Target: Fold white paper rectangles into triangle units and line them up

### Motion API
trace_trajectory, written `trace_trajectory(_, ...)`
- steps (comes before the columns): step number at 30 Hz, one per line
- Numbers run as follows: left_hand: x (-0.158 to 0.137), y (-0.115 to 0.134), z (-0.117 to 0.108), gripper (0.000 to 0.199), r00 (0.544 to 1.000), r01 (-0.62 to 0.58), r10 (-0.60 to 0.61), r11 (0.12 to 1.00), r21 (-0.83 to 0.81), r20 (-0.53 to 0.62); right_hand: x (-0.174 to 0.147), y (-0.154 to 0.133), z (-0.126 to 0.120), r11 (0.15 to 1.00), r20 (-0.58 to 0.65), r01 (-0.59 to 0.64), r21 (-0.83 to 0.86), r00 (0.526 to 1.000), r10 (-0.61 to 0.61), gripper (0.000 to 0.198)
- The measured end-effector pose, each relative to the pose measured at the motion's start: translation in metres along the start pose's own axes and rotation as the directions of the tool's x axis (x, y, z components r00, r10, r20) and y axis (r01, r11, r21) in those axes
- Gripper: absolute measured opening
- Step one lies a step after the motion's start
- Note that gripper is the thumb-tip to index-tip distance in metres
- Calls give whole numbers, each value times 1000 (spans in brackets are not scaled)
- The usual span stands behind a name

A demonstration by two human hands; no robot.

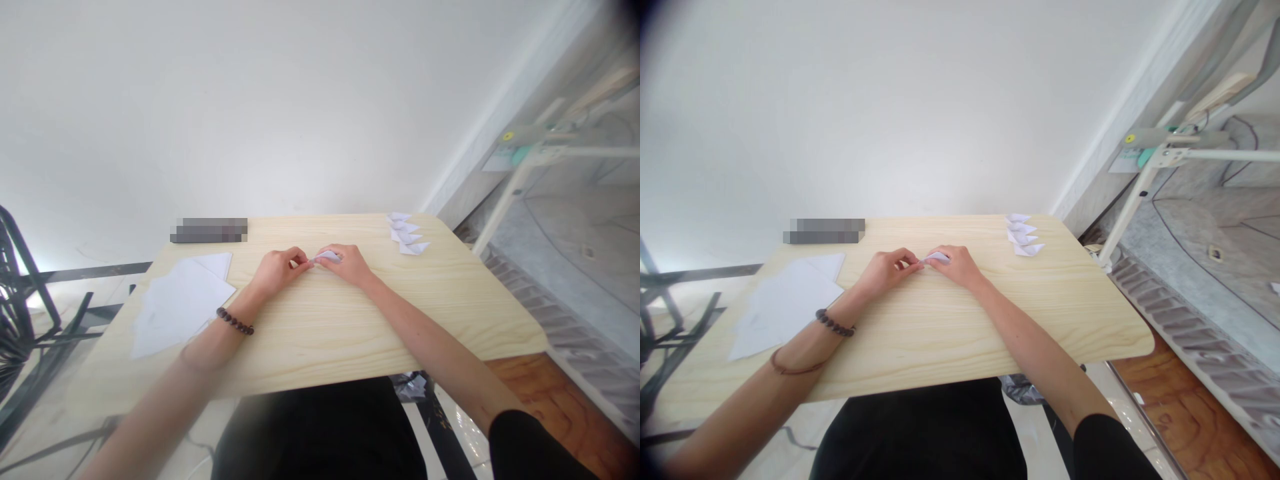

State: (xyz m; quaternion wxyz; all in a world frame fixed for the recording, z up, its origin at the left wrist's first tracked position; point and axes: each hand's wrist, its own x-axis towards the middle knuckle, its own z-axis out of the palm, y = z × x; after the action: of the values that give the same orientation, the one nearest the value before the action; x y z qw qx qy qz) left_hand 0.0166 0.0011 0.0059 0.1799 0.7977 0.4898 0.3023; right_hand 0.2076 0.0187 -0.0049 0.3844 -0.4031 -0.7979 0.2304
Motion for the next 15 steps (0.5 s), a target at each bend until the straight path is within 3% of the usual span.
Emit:
trace_trajectory(5,-1,3,-3,33,999,-29,29,999,-20,18,1,1,0,1000,-36,0,3,999,0,16)
trace_trajectory(15,3,-5,3,27,1000,-18,18,995,-97,-1,0,0,-1,999,-38,34,-15,999,-35,17)
